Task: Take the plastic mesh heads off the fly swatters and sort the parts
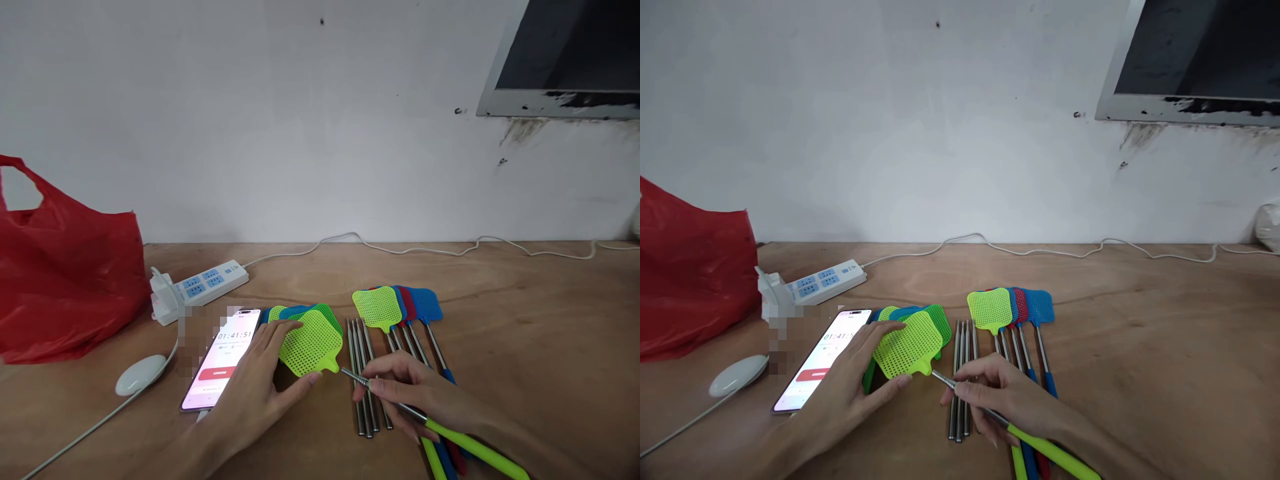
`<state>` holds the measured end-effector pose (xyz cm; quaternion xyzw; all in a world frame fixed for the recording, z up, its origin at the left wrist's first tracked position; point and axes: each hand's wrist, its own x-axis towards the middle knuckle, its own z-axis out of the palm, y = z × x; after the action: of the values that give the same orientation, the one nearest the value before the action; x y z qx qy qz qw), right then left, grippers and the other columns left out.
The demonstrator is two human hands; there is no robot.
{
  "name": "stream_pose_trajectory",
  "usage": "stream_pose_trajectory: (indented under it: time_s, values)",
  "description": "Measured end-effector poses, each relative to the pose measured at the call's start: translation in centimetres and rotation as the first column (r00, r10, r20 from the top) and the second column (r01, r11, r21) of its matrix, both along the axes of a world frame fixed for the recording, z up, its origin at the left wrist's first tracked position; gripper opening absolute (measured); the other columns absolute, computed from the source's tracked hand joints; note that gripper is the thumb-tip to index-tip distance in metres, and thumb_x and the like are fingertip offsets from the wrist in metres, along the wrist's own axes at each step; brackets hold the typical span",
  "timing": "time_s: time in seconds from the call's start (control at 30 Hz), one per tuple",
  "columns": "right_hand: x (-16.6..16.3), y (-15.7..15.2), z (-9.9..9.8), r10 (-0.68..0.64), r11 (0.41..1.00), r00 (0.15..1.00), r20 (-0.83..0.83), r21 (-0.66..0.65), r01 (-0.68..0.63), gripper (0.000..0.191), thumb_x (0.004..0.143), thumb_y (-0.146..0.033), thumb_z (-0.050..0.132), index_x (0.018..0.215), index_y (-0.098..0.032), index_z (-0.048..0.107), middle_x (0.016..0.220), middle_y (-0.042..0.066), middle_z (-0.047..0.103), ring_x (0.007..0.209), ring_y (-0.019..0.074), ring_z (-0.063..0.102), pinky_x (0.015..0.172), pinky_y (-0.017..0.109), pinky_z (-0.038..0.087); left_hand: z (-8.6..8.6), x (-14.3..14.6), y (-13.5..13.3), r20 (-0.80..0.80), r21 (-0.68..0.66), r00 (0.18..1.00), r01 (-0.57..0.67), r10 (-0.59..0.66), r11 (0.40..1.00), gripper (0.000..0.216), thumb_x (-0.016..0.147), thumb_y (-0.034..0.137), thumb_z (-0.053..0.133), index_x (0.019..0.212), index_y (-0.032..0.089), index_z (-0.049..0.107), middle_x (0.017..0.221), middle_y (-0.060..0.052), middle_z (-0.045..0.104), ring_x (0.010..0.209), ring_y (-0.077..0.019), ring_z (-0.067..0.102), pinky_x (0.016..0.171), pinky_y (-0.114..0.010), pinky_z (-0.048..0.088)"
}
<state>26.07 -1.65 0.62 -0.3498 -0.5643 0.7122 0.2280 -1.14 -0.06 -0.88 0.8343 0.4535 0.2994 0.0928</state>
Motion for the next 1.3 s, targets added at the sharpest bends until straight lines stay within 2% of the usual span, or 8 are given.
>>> stream_pose_trajectory:
  time_s: [0.1,0.27,0.6,0.9,1.0,1.1,1.2,1.3]
  values:
    - [-0.2,-0.1,-0.1,0.033,0.999,0.999,0.022,0.003,-0.033,0.043,0.088,-0.055,0.061,0.098,-0.014,0.070,0.044,-0.007,0.054,0.027,0.0032,0.029,0.029,0.016,0.021,-0.2,0.0,-0.1,-0.008,-0.038,1.000,0.007,-0.007,0.999,0.053,0.092,0.051,0.061,0.135,0.028,0.039,0.133,-0.011,0.055,0.120,-0.0341,0.054,0.096,-0.052,0.049]
    - [-0.3,-0.1,-0.1,0.007,1.000,0.999,0.034,0.012,-0.007,0.043,0.089,-0.054,0.061,0.098,-0.013,0.071,0.042,-0.007,0.054,0.028,0.0032,0.030,0.029,0.015,0.022,-0.3,0.1,-0.3,0.002,-0.043,0.999,0.033,-0.033,0.998,0.056,0.091,0.053,0.062,0.136,0.029,0.039,0.136,-0.011,0.055,0.121,-0.0341,0.056,0.095,-0.051,0.051]
    - [0.3,0.3,-0.9,0.033,0.998,0.999,0.036,0.057,-0.036,0.048,0.088,-0.055,0.062,0.102,-0.010,0.072,0.042,-0.007,0.054,0.026,0.0030,0.030,0.028,0.015,0.023,0.1,0.3,-0.4,-0.006,-0.053,1.000,-0.014,0.014,0.999,0.055,0.091,0.052,0.062,0.135,0.027,0.040,0.136,-0.011,0.056,0.122,-0.0349,0.055,0.094,-0.050,0.050]
    - [-0.3,0.3,-0.4,-0.008,1.000,0.997,0.078,0.010,0.008,0.052,0.083,-0.060,0.065,0.096,-0.010,0.071,0.041,-0.007,0.053,0.027,0.0035,0.032,0.028,0.015,0.024,-0.2,0.1,-0.4,0.022,-0.075,1.000,-0.013,0.015,0.997,0.055,0.091,0.049,0.062,0.136,0.029,0.038,0.139,-0.011,0.052,0.125,-0.0354,0.052,0.098,-0.053,0.047]
    - [-0.2,0.3,-0.5,-0.047,0.998,0.994,0.099,0.044,0.042,0.051,0.083,-0.059,0.065,0.096,-0.010,0.072,0.041,-0.007,0.053,0.027,0.0039,0.033,0.029,0.015,0.025,0.1,0.1,-0.5,0.078,-0.061,0.997,-0.009,0.014,0.998,0.055,0.089,0.046,0.064,0.136,0.029,0.041,0.140,-0.011,0.053,0.126,-0.0353,0.052,0.100,-0.052,0.046]
    - [0.1,0.5,-0.7,-0.088,0.993,0.991,0.099,0.090,0.079,0.050,0.085,-0.057,0.063,0.097,-0.010,0.073,0.040,-0.006,0.053,0.026,0.0039,0.033,0.028,0.015,0.023,0.4,0.2,-0.3,0.198,-0.120,0.978,-0.038,0.062,0.992,0.049,0.093,0.043,0.059,0.136,0.029,0.043,0.135,-0.009,0.057,0.122,-0.0326,0.056,0.099,-0.049,0.048]
    - [0.4,0.7,-1.0,-0.097,0.990,0.991,0.095,0.112,0.086,0.049,0.087,-0.056,0.062,0.097,-0.009,0.074,0.040,-0.006,0.054,0.026,0.0037,0.032,0.028,0.015,0.022,0.3,0.2,0.3,0.406,-0.217,0.899,-0.079,0.163,0.973,0.048,0.095,0.042,0.054,0.139,0.027,0.043,0.128,-0.008,0.062,0.122,-0.0293,0.058,0.100,-0.046,0.049]
    - [0.4,0.8,-1.1,-0.081,0.991,0.992,0.095,0.111,0.070,0.048,0.087,-0.055,0.063,0.100,-0.009,0.074,0.041,-0.005,0.055,0.027,0.0041,0.034,0.029,0.015,0.024,0.1,0.2,1.0,0.553,-0.328,0.809,-0.008,0.199,0.945,0.047,0.092,0.043,0.059,0.135,0.025,0.053,0.119,-0.007,0.067,0.116,-0.0287,0.063,0.098,-0.044,0.053]
